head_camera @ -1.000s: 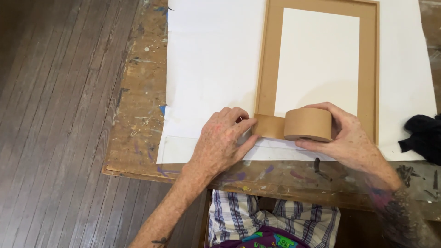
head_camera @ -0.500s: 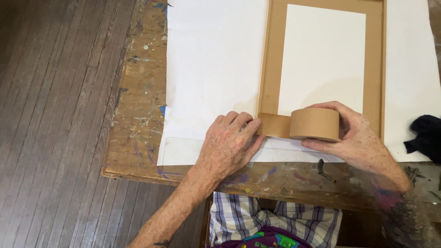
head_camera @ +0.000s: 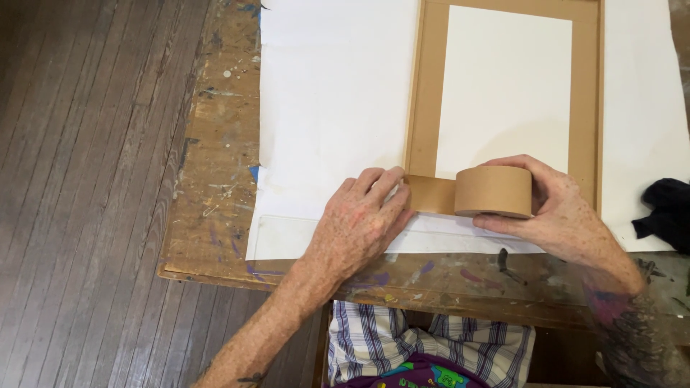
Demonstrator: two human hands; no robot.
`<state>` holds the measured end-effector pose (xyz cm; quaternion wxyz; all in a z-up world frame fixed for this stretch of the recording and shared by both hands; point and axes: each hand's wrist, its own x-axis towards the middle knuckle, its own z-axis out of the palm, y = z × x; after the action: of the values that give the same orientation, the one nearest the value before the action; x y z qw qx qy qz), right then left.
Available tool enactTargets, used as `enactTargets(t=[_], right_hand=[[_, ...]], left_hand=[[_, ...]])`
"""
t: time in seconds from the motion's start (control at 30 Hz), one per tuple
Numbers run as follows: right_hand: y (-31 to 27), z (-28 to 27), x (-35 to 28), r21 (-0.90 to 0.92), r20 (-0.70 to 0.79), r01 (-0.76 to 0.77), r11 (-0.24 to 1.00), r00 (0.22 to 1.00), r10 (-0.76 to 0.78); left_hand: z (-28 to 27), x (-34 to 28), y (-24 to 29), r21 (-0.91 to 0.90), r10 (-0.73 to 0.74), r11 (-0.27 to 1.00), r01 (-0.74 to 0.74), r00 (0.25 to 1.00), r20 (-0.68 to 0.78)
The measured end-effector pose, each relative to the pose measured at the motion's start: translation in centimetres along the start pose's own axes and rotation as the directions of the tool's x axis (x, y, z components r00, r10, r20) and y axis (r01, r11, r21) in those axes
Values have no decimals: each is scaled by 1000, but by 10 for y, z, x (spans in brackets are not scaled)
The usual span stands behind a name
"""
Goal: Sealing the back of a picture frame by applying and smoothing brown paper tape along the edges.
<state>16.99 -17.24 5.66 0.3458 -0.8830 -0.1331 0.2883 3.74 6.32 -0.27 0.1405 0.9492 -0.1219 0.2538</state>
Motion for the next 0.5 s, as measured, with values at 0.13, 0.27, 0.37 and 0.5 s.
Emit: enactTargets(t=[0.13, 0.27, 0.37, 0.5], right_hand=[[5, 0, 0, -14, 8, 49, 999, 999, -49], [-2, 0, -1, 16, 11, 20, 1000, 1000, -20], [2, -2, 0, 2, 23, 25, 1000, 999, -25], [-2, -1, -2, 37, 24, 29, 999, 999, -30]], left_hand=[[2, 0, -5, 24, 74, 997, -75, 997, 37], [1, 1, -9, -23, 95, 995, -93, 994, 59], [-4, 5, -8, -110, 61, 992, -55, 997, 48], [-9, 8, -7, -216, 20, 976, -16, 1000, 18]])
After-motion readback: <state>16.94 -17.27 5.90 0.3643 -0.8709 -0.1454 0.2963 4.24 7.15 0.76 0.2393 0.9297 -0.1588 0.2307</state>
